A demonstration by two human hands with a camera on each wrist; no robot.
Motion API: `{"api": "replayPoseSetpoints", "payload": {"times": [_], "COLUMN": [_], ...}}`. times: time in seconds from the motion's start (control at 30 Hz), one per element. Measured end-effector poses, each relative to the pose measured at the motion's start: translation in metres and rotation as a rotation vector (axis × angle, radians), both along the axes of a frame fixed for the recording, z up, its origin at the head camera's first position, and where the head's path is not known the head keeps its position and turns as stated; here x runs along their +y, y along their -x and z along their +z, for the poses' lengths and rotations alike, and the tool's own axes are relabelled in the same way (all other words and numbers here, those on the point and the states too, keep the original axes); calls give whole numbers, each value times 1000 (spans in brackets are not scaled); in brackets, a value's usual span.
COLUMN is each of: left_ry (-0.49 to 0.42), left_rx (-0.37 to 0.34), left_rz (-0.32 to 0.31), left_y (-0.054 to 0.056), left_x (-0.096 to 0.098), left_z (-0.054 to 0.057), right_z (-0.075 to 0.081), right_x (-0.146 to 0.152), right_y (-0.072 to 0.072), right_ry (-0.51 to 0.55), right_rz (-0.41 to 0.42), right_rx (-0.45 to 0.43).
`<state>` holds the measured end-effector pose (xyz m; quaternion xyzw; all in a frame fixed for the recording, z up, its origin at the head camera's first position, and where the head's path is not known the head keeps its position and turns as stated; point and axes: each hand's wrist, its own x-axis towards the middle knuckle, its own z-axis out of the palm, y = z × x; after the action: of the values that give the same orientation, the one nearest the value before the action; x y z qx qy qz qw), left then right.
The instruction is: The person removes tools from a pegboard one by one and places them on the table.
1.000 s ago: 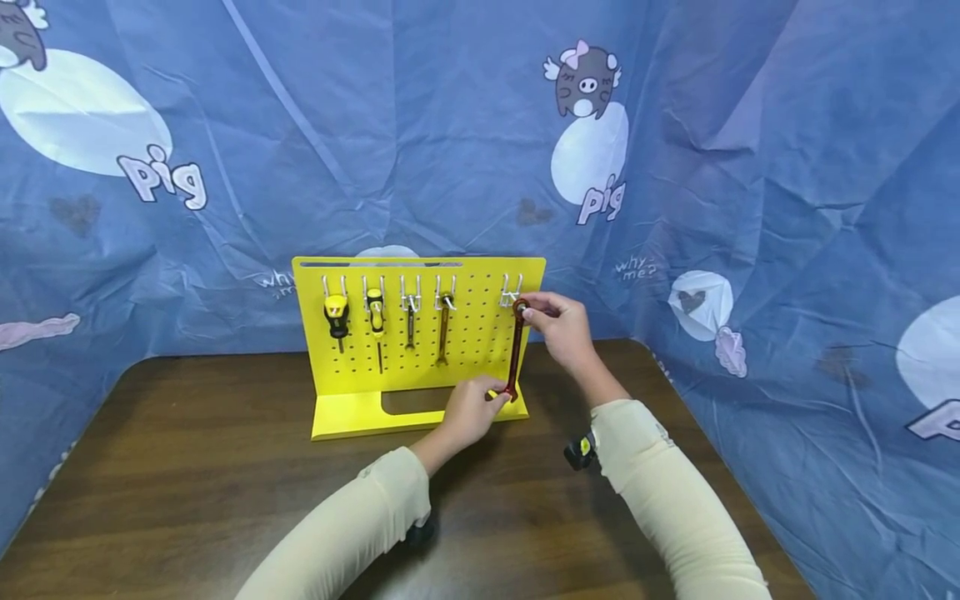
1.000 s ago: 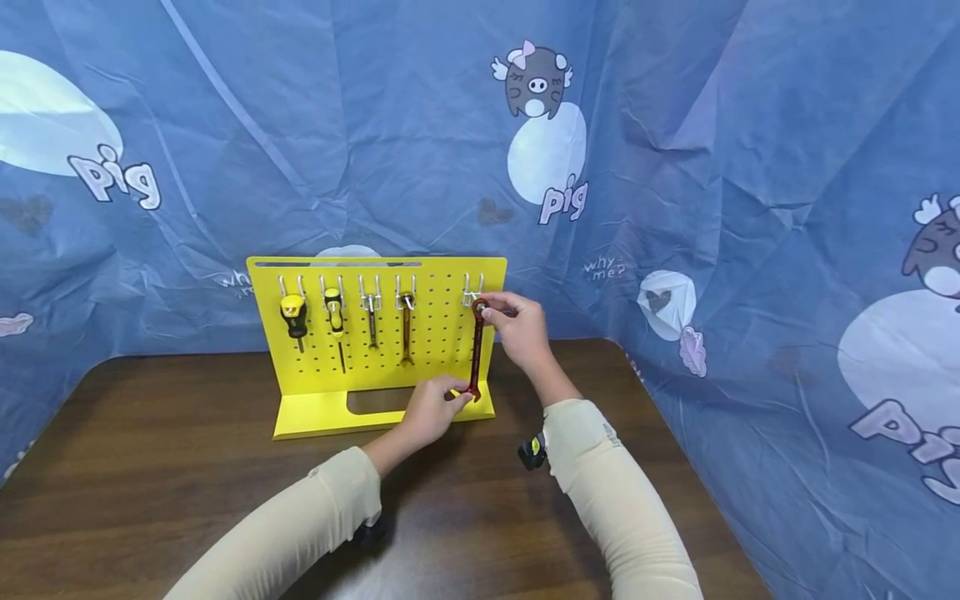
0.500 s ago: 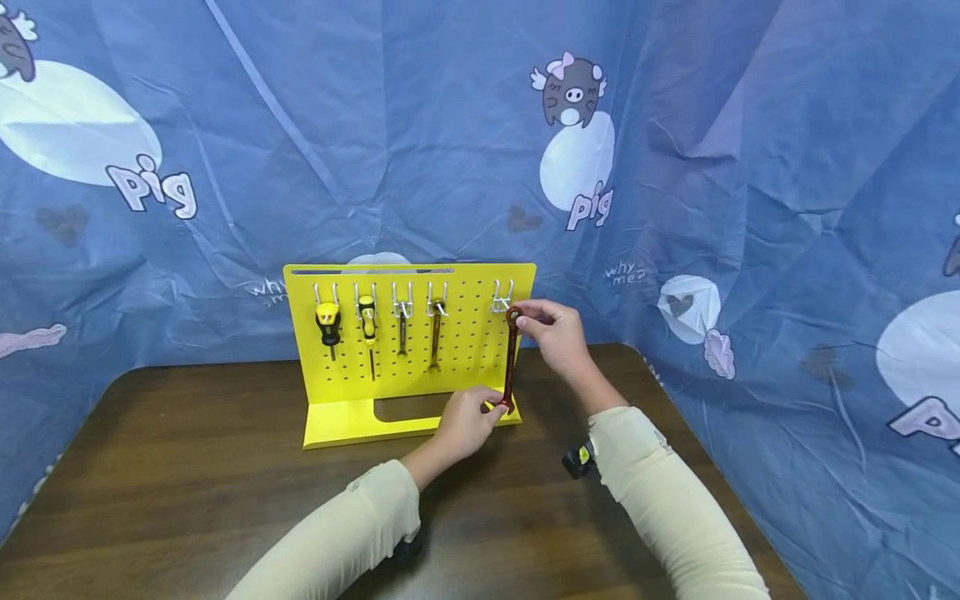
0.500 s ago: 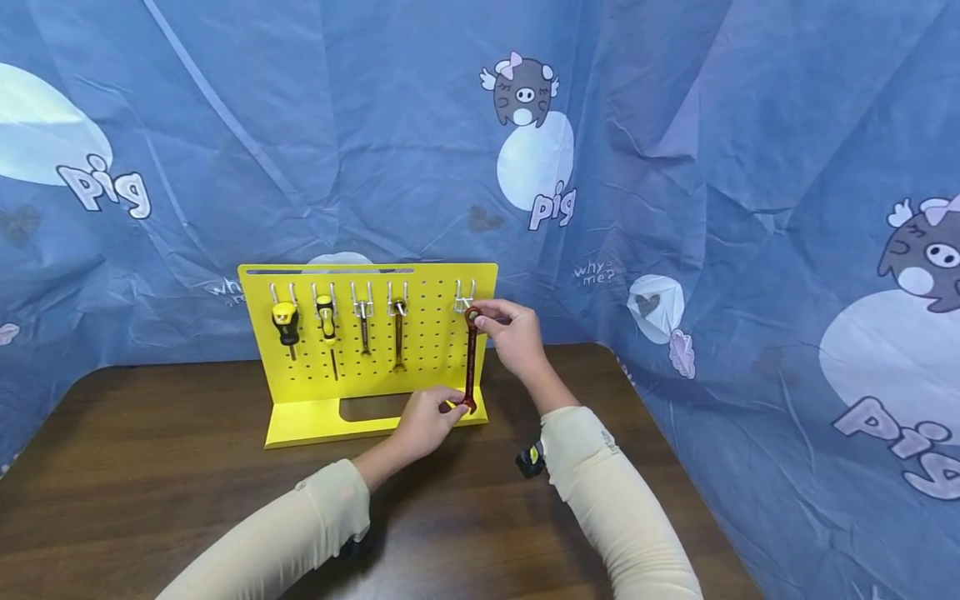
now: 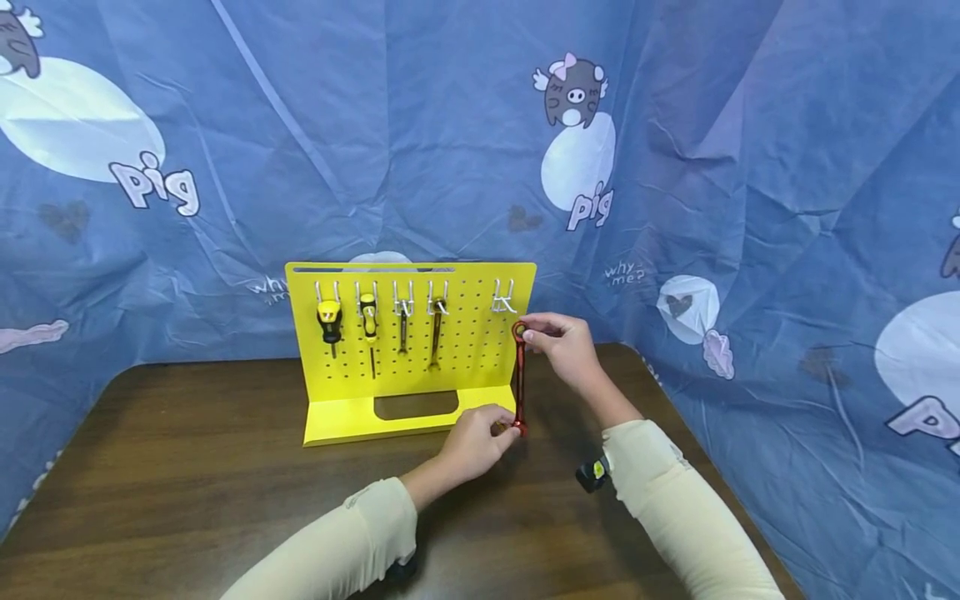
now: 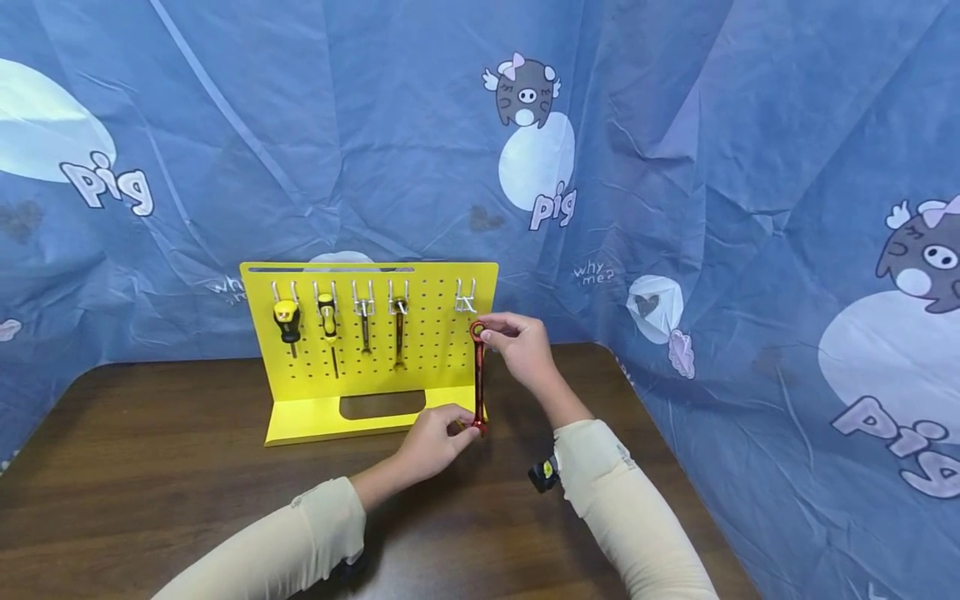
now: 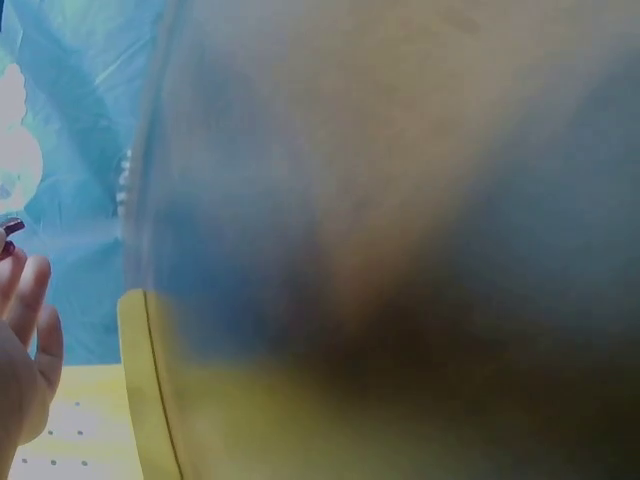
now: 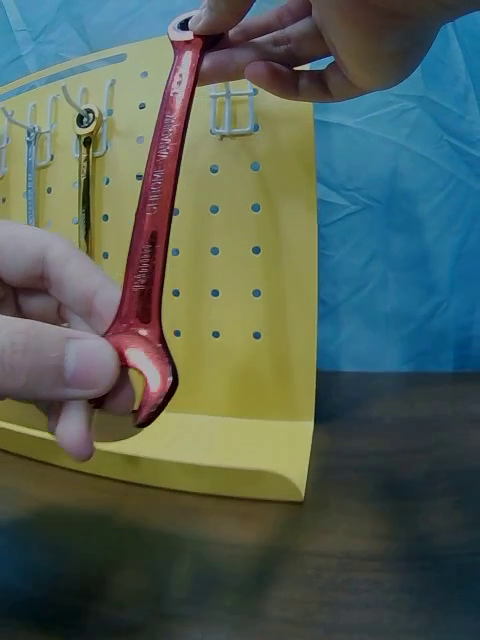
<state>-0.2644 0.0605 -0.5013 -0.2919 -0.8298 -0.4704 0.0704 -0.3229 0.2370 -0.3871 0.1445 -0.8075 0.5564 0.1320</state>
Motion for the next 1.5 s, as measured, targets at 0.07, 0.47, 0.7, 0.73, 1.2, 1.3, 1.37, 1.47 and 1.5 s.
{"api": "replayPoseSetpoints", "payload": {"times": [0.07, 0.47, 0.7, 0.73, 1.2, 1.3, 1.37, 1.47, 1.5], "left_ry": [-7, 55, 55, 63, 246, 292, 323, 363, 376], "left_rx": [10, -106, -254, -263, -206, -204, -211, -237, -245], "left_rz": [-11, -73, -111, -110, 11, 28, 29, 21, 23], "left_y": [-7, -54, -69, -71, -82, -80, -80, -80, -80], "left_x": [1, 1, 2, 3, 22, 22, 21, 21, 21], "left_z": [-2, -17, -15, -16, -25, -25, -26, -27, -26], "right_z": [-2, -41, -68, -71, -94, -98, -101, -106, -107], "right_x": [2, 21, 24, 23, 12, 14, 16, 17, 18], "right_y": [-3, -14, -17, -18, -21, -20, -21, -21, -22], "right_ry": [5, 8, 91, 91, -15, -14, -6, 1, 5], "right_rz": [11, 68, 82, 91, 90, 89, 93, 106, 109], "right_rx": [-40, -511, -642, -649, -644, -665, -683, -705, -710]}}
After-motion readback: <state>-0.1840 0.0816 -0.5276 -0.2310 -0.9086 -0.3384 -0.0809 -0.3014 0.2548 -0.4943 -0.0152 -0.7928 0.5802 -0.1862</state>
